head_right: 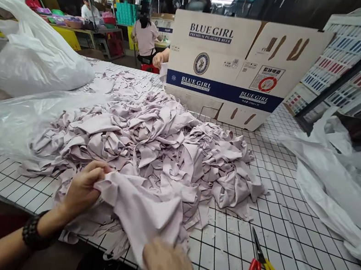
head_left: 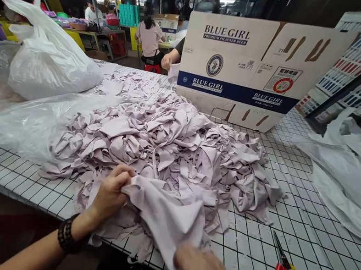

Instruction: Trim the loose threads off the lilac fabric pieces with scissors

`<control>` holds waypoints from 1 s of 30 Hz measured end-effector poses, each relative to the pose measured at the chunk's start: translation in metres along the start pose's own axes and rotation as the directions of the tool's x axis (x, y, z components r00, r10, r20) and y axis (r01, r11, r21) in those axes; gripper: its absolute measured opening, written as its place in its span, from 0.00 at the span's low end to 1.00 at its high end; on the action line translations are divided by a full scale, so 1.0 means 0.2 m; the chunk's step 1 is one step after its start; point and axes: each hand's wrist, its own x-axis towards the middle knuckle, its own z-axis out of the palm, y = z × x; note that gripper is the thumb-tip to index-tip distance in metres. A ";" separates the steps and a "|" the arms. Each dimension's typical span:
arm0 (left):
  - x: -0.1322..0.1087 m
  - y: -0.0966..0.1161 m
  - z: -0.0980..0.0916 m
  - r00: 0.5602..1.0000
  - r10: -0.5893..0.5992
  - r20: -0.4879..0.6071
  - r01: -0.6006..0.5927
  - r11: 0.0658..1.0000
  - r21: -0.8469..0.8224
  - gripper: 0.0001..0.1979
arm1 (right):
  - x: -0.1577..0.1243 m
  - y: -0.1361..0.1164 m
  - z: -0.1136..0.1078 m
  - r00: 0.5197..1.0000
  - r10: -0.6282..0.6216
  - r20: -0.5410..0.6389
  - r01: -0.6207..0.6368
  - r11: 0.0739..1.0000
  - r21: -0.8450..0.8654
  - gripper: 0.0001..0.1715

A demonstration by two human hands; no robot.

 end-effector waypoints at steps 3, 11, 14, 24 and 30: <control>-0.19 -0.11 0.02 0.974 -0.148 -0.169 0.151 0.989 0.001 0.11 | 0.00 0.04 0.01 0.982 0.154 0.108 -0.170 0.971 0.166 0.01; -0.27 -0.14 -0.03 0.960 -0.280 0.027 0.281 0.959 -0.044 0.08 | 0.24 0.12 0.01 0.952 0.280 0.125 -0.292 0.951 0.100 0.09; -0.22 -0.12 -0.23 0.900 -0.248 0.359 0.242 0.968 0.063 0.10 | 0.22 0.15 0.03 0.929 0.349 0.123 -0.359 0.931 0.066 0.12; 0.08 0.24 0.00 0.537 0.229 0.812 -0.405 0.914 0.011 0.23 | 0.23 0.10 -0.15 0.958 0.232 0.169 -0.269 0.930 0.252 0.05; 0.14 0.16 0.10 0.408 0.250 0.878 -0.486 0.873 -0.023 0.14 | 0.12 0.16 -0.21 0.941 0.224 0.253 -0.276 0.941 0.195 0.03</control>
